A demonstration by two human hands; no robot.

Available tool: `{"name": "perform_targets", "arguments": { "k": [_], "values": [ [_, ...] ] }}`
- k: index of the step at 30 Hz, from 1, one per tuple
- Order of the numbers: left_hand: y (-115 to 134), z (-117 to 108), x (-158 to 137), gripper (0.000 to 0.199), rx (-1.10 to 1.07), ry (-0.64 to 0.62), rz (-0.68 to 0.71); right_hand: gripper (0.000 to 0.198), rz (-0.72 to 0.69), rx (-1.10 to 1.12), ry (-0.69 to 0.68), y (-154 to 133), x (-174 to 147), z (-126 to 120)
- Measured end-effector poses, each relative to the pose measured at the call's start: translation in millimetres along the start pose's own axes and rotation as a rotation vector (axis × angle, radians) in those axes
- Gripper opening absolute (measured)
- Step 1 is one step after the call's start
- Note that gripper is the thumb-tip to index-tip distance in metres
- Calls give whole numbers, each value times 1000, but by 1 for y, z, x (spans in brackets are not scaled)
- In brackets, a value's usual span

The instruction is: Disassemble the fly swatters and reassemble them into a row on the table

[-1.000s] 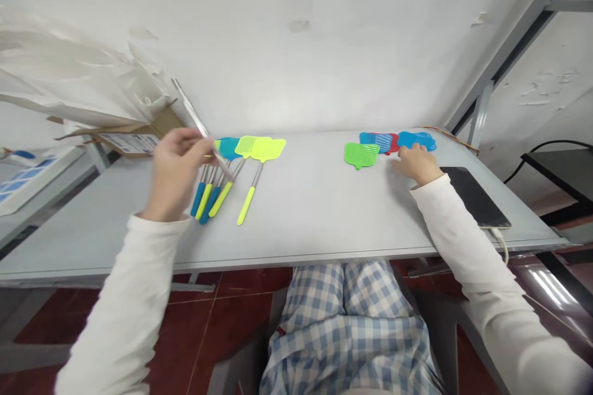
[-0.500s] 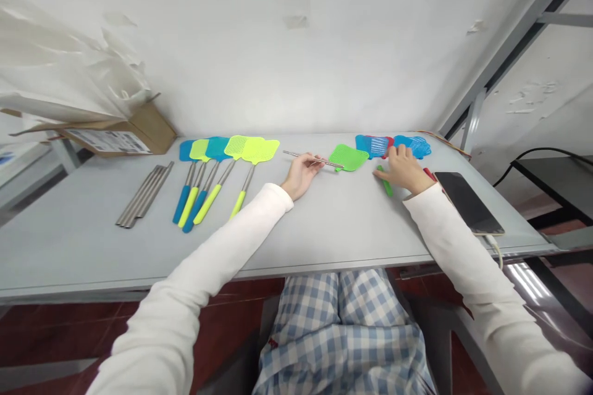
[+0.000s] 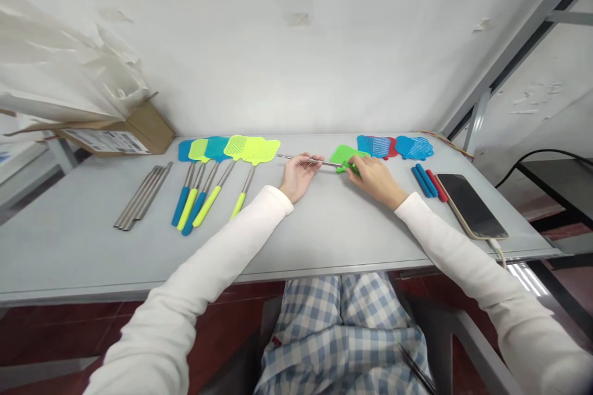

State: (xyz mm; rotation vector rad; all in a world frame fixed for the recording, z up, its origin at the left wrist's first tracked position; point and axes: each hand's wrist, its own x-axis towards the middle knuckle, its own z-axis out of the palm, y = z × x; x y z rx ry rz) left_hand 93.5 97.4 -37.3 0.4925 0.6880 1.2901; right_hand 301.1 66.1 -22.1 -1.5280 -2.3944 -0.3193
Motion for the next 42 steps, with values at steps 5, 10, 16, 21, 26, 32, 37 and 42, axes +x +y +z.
{"name": "perform_targets", "arguments": {
  "k": [5, 10, 16, 21, 26, 32, 37, 42],
  "values": [
    [1, -2, 1, 14, -19, 11, 11, 31, -85, 20, 129, 0, -2, 10],
    [2, -1, -1, 15, -19, 19, 22, 36, -48, -5, 150, 9, -6, 7],
    [2, 1, -3, 15, -19, 3, 33, 37, -45, 13, 151, 6, -6, 6],
    [3, 1, -4, 14, -47, -9, 3, 34, -38, 68, 166, 7, -7, 5],
    [5, 1, -7, 14, -27, -41, -16, 30, -31, 136, 199, 9, -9, 7],
    [5, -1, -11, 8, 101, -189, 29, 31, 13, 262, 160, 15, -10, 14],
    [6, -3, -11, 9, 115, -242, 9, 32, 64, 325, 171, 17, -10, 16],
    [2, -3, -11, 7, 161, -304, -5, 26, 33, 419, 223, 15, -8, 18]
  ]
}}
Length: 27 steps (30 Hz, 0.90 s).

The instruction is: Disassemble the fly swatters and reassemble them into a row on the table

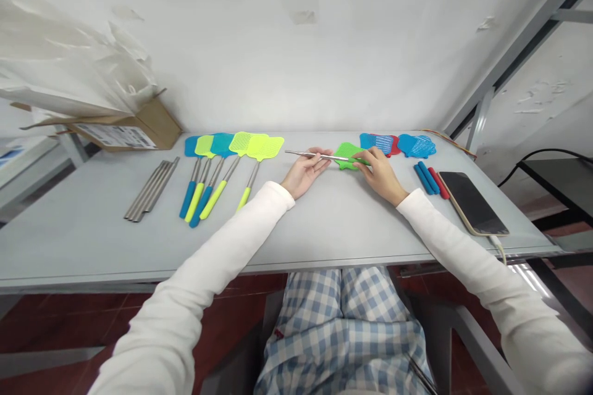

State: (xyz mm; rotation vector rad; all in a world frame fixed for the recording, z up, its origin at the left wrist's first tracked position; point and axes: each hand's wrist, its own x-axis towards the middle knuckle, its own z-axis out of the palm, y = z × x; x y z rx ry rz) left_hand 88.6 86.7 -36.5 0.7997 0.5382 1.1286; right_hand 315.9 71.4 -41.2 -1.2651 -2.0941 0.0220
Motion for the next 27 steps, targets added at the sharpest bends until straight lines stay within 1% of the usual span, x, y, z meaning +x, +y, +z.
{"name": "perform_targets", "arguments": {
  "k": [3, 6, 8, 10, 11, 13, 15, 17, 19, 21, 22, 24, 27],
  "values": [
    [-5, 3, -1, 8, 142, -111, -13, 29, -40, 123, -18, -4, -1, 2],
    [-8, 5, -3, 22, 255, -175, 10, 35, -61, 218, -7, -13, -4, 5],
    [-8, 6, -4, 32, 274, -180, 19, 38, -64, 268, 24, -20, -4, 7],
    [-8, 6, -4, 38, 280, -177, -3, 41, -40, 342, 33, -26, -2, 7],
    [-7, 6, -3, 40, 285, -157, -17, 42, -10, 379, 40, -26, 0, 7],
    [-6, 6, -2, 40, 299, -57, -35, 46, 82, 412, 88, -20, 6, 6],
    [-4, 8, -2, 37, 312, 85, -44, 53, 187, 325, 157, -7, 13, 5],
    [-2, 10, -2, 35, 323, 173, -73, 59, 290, 128, 174, 11, 17, 5],
    [-1, 13, -3, 37, 348, 162, -117, 70, 365, -84, 100, 27, 18, 8],
    [0, 16, -4, 38, 398, 104, -156, 87, 403, -203, -16, 37, 17, 15],
    [1, 17, -5, 39, 423, 78, -166, 93, 410, -221, -63, 40, 16, 18],
    [1, 17, -6, 40, 457, 47, -172, 96, 405, -214, -105, 42, 15, 24],
    [2, 15, -6, 40, 437, 24, -167, 91, 377, -169, -76, 43, 14, 26]
  ]
}}
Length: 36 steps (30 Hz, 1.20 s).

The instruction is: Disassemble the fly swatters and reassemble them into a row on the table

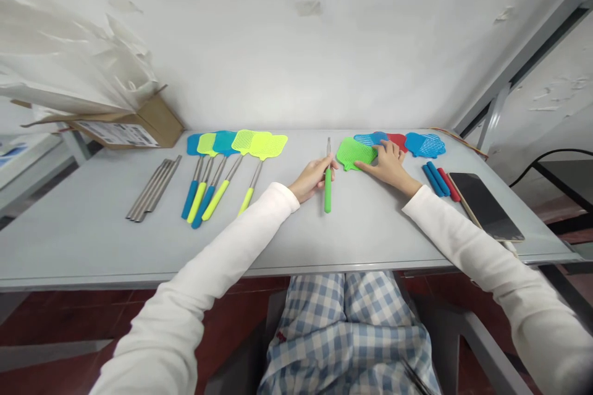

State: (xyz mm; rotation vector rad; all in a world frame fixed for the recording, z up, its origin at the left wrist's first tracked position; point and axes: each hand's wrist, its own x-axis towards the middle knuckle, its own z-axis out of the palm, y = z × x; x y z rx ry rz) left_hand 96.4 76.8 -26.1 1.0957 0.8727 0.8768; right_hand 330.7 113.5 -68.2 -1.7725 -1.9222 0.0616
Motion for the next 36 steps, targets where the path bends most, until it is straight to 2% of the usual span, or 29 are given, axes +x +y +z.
{"name": "perform_targets", "arguments": {
  "k": [5, 7, 11, 13, 15, 18, 22, 28, 36],
  "values": [
    [-1, -3, 0, 36, -31, -26, -13, 89, 48, 224, 97, 0, -2, -13],
    [0, -1, -2, 35, 23, -41, -9, 86, 74, 467, 128, -2, -3, -19],
    [3, 5, -8, 36, 154, -117, -4, 70, 203, 1101, 38, -9, -4, -23],
    [4, 6, -9, 36, 194, -169, -18, 60, 281, 1286, 30, -13, -6, -24],
    [4, 5, -10, 36, 222, -218, -38, 46, 331, 1374, 27, -16, -7, -25],
    [3, 2, -9, 37, 255, -273, -65, 32, 378, 1446, 5, -17, -8, -26],
    [4, 0, -9, 38, 298, -341, -106, 25, 428, 1505, 23, -14, -6, -24],
    [6, 1, -11, 42, 317, -372, -123, 34, 333, 1422, -1, -10, -4, -21],
    [5, 0, -10, 43, 331, -375, -147, 40, 275, 1261, -27, -11, -5, -25]
  ]
}}
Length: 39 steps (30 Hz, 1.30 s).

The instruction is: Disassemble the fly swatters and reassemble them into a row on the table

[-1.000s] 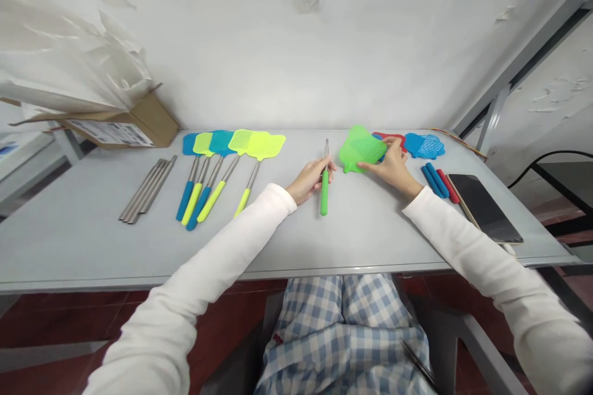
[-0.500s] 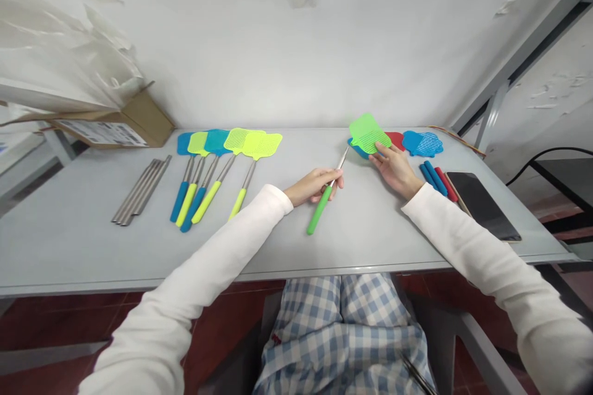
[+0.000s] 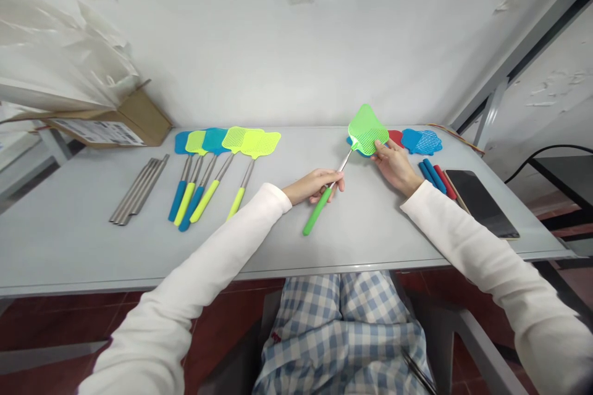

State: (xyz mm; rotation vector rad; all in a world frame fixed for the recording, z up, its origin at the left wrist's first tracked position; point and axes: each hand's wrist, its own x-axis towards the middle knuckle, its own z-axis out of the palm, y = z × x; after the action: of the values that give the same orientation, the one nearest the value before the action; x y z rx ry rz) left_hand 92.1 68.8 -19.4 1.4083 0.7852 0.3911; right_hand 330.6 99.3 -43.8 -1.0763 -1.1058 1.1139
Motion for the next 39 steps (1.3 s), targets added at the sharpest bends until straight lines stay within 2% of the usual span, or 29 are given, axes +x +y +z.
{"name": "perform_targets", "arguments": {
  "k": [10, 18, 29, 34, 39],
  "values": [
    [1, 0, -1, 40, 15, -44, -20, 41, -32, 29, -50, -4, -4, 1],
    [0, -1, -2, 41, 16, -108, -12, 47, -25, -67, -52, -8, -6, -1],
    [0, -1, -1, 49, -9, -66, 3, 52, -42, -142, -79, -13, -11, 4],
    [2, 0, -4, 51, 41, -108, 23, 44, -26, -17, -110, -21, -12, 4],
    [7, 3, -5, 52, 94, -103, 8, 34, 74, 73, -115, -22, -17, 14]
  ]
}}
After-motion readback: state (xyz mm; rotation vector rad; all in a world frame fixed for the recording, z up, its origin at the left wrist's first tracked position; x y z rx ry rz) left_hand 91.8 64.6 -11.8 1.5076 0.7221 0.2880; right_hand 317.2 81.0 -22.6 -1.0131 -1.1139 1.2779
